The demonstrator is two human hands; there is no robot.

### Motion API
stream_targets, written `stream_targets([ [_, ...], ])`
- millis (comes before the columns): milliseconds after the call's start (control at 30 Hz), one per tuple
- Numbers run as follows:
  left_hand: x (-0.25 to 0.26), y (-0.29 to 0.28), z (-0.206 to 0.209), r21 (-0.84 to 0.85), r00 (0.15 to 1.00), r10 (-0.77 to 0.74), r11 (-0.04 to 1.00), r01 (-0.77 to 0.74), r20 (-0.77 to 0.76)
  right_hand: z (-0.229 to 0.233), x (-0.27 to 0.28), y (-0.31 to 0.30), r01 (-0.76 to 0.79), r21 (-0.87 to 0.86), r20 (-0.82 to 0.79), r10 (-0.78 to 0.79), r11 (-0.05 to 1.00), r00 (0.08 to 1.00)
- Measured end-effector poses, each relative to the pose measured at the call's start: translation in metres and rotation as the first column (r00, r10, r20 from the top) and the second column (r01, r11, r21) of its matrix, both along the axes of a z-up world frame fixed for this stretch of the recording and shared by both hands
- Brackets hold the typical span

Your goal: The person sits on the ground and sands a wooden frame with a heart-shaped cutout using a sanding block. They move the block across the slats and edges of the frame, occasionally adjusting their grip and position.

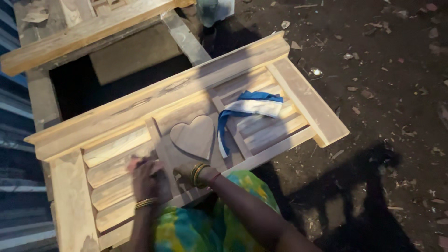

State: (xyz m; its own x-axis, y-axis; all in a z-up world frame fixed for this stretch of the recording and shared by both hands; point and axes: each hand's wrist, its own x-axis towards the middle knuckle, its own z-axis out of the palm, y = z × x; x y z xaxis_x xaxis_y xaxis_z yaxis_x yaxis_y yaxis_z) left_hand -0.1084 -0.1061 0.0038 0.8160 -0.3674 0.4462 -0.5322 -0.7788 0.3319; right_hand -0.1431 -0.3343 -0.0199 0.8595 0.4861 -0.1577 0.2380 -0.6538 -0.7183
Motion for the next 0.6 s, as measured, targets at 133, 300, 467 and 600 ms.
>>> stream_targets([
  [133,0.002,-0.010,-0.001,-0.038,0.995,0.023,0.999,-0.027,-0.093,-0.005,-0.002,-0.005,0.111,0.173,-0.121,-0.091,0.979,0.989],
  [300,0.000,0.014,0.025,0.083,0.976,0.170,0.984,-0.159,-0.138,-0.003,-0.003,-0.010,0.036,0.035,0.077,-0.039,0.999,0.996],
  [467,-0.005,-0.007,0.014,-0.053,0.997,0.057,0.997,-0.061,-0.060,0.005,0.000,-0.002,0.015,-0.018,-0.027,-0.016,1.000,1.000],
  [600,-0.007,-0.012,0.014,0.002,0.991,0.030,1.000,-0.030,-0.127,0.013,-0.003,-0.012,0.016,0.025,0.013,-0.017,1.000,1.000],
])
